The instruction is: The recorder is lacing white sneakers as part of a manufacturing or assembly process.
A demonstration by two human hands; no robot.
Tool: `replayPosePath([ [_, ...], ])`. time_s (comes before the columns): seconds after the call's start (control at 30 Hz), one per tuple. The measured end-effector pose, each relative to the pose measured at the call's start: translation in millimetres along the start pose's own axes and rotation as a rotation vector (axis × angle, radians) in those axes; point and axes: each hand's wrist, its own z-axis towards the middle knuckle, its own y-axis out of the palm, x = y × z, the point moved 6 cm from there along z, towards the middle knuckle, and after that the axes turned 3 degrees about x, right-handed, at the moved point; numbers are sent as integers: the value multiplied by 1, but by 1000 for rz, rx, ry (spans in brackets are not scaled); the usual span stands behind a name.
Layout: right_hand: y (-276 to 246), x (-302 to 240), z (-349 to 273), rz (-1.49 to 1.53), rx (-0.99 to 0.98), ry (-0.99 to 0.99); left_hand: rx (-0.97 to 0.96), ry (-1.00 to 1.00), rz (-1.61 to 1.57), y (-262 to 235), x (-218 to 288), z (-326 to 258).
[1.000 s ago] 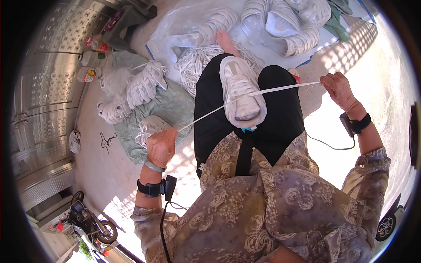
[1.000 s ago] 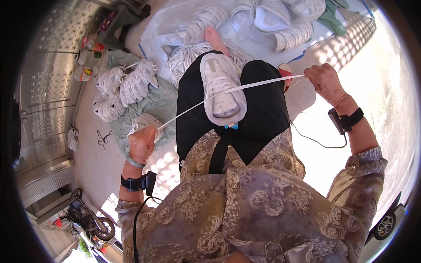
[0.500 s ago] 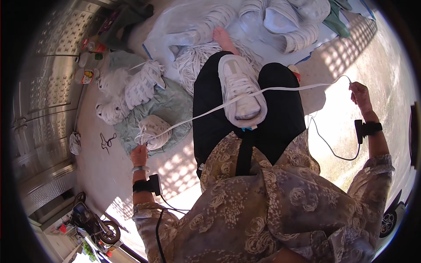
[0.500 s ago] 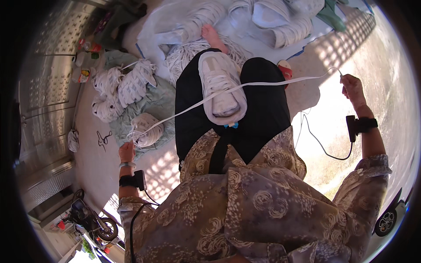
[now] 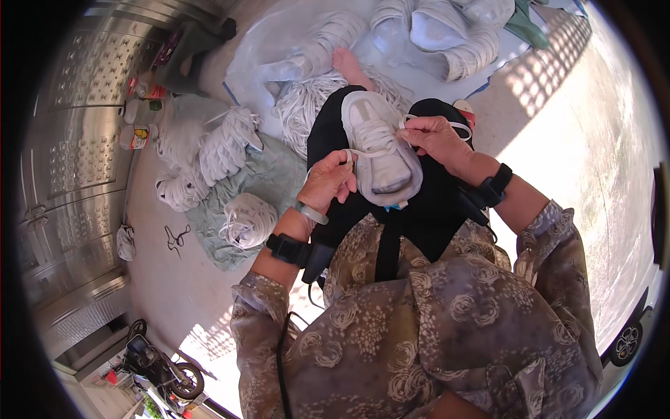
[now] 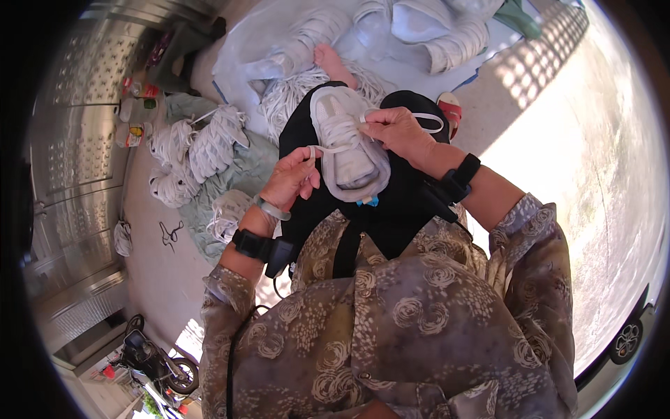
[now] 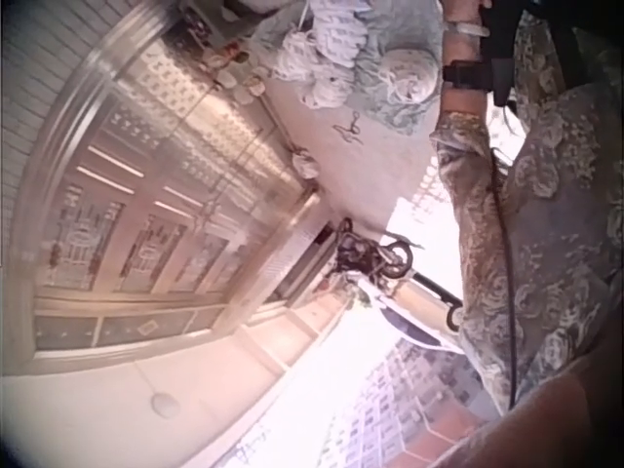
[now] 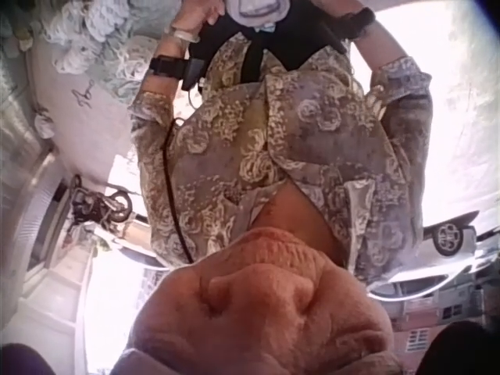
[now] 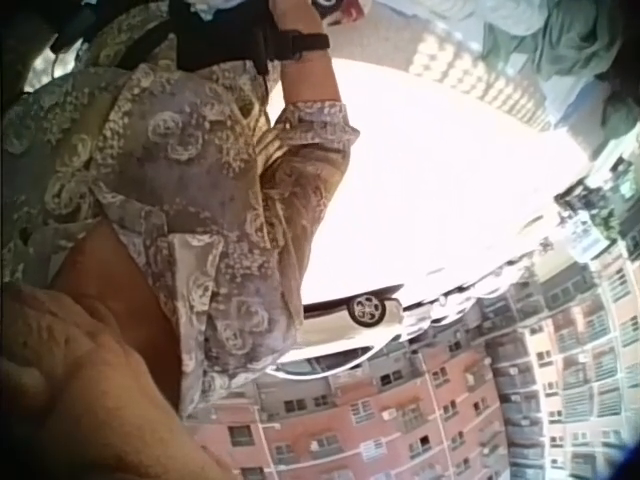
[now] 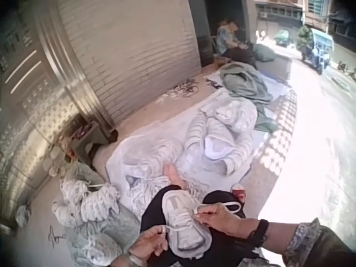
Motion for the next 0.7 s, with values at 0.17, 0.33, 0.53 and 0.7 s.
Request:
replayPosePath([
  [0.17,-8,10,-6,122,100,0,118,54,-182,-6,-7,10],
  [0.33,-6,10,-15,224,99,-68,153,13,-125,2,-11,2],
  [0.53,-4,11,-9,174,154,-123,273,112,-172,0,-8,-1],
  [0.7,-4,9,-9,83,170,-192,279,169,-216,6,-11,1],
])
